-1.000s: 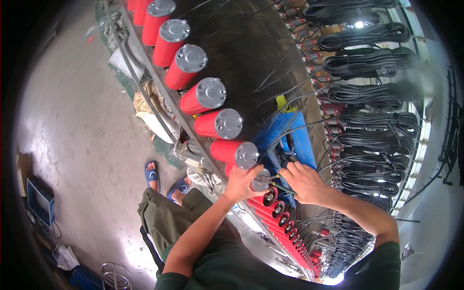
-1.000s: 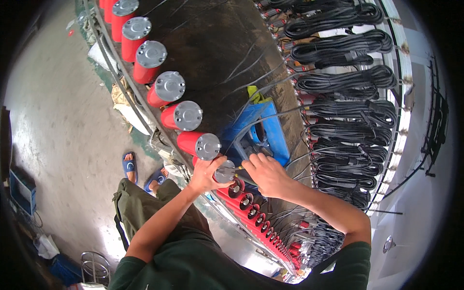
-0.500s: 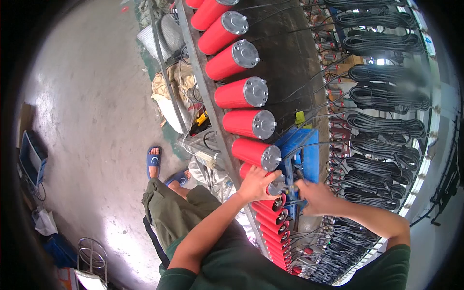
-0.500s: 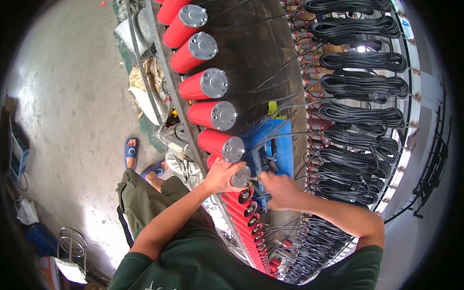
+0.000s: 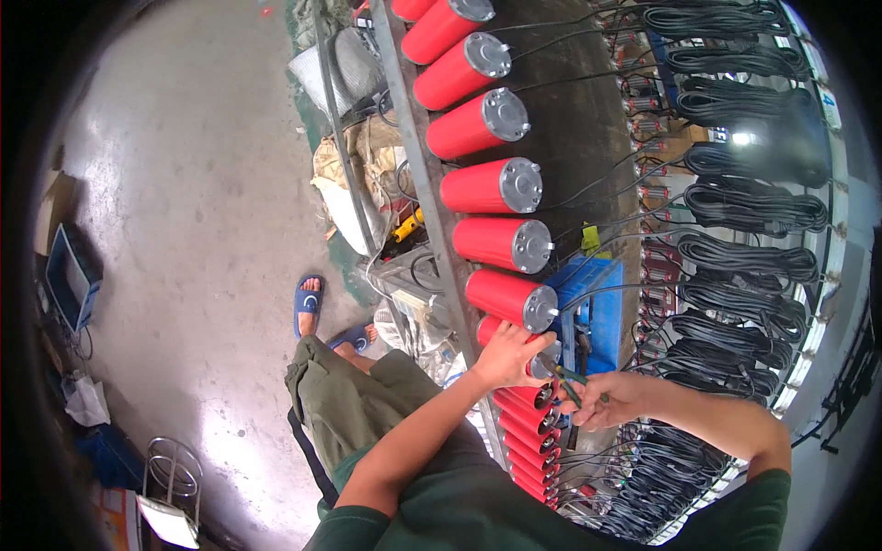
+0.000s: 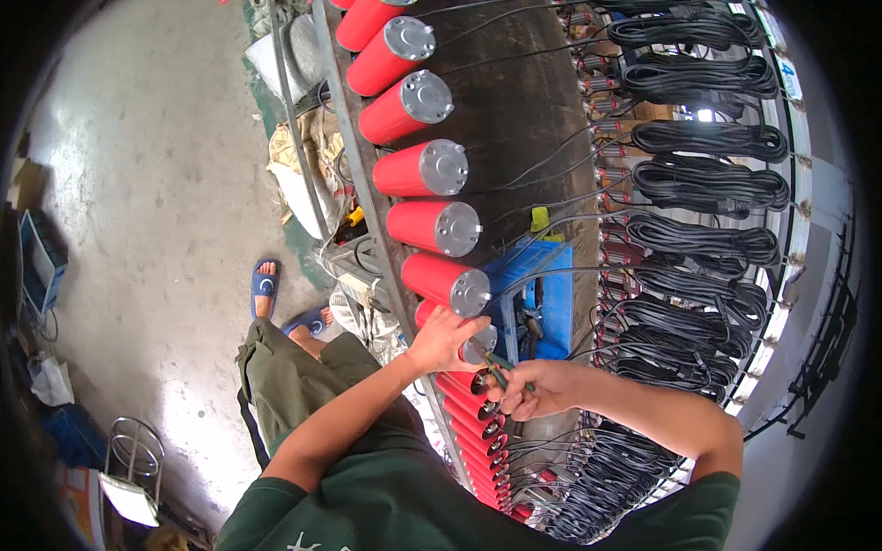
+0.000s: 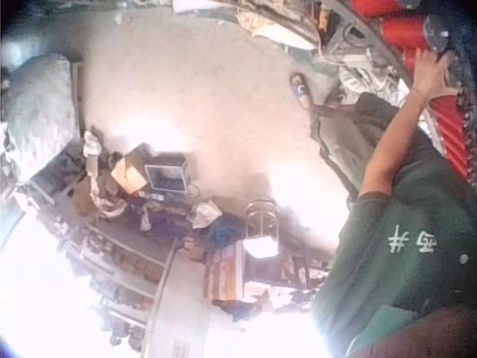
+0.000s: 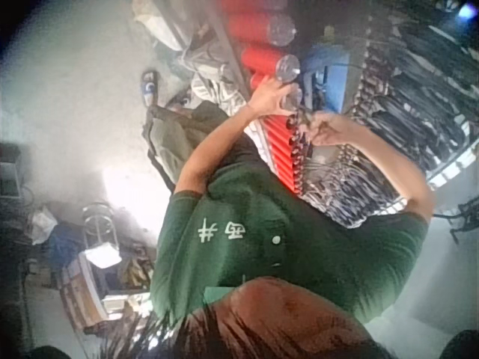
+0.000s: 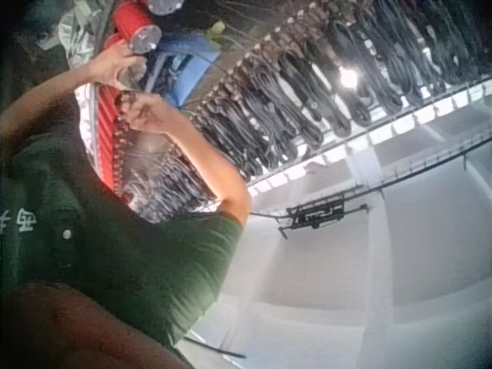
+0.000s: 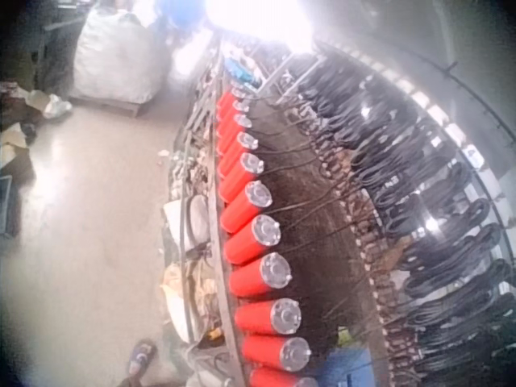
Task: The person assembles industrial components by taking circular metal caps from a blue bin, placing them onto the tops of red cylindrical units, and using a hammer and a pair of pliers to secure the components into place.
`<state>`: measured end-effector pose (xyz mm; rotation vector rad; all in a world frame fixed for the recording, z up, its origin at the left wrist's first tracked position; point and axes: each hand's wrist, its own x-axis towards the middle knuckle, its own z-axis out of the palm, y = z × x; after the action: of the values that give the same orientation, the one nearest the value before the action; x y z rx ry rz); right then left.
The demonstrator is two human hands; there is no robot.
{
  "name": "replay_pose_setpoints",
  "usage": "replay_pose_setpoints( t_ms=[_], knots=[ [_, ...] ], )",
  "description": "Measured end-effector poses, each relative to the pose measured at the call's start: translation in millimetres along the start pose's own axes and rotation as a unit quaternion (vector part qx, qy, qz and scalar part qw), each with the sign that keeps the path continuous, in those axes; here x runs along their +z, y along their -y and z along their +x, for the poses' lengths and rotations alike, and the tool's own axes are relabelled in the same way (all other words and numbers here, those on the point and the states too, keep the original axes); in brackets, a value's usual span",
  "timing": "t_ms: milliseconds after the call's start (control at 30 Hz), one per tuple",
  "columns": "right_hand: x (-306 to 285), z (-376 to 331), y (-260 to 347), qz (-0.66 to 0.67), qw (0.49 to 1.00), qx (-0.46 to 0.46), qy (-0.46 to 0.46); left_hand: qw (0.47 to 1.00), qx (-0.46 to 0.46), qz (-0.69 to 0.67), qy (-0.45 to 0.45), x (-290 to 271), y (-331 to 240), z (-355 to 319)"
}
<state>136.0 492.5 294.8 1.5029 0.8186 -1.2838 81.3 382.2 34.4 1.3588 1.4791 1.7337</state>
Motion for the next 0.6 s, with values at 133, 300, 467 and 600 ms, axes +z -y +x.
replay_pose_setpoints(
  t_ms=[133, 300, 467, 600],
  knots=[
    [13, 0, -2, -0.61, 0.728, -0.164, -0.265, 0.999, -0.019, 0.01, 0.023, -1, 0, 0],
    [2, -3, -2, -0.593, 0.755, -0.14, -0.243, 1.0, -0.026, 0.006, 0.014, -3, -3, -1],
    [9, -6, 3, -0.616, 0.73, -0.154, -0.252, 0.999, -0.009, -0.002, 0.032, -6, -1, -1],
    [22, -9, 3, -0.772, 0.511, -0.136, -0.353, 0.999, -0.017, 0.004, 0.042, -3, -3, 0]
  ],
)
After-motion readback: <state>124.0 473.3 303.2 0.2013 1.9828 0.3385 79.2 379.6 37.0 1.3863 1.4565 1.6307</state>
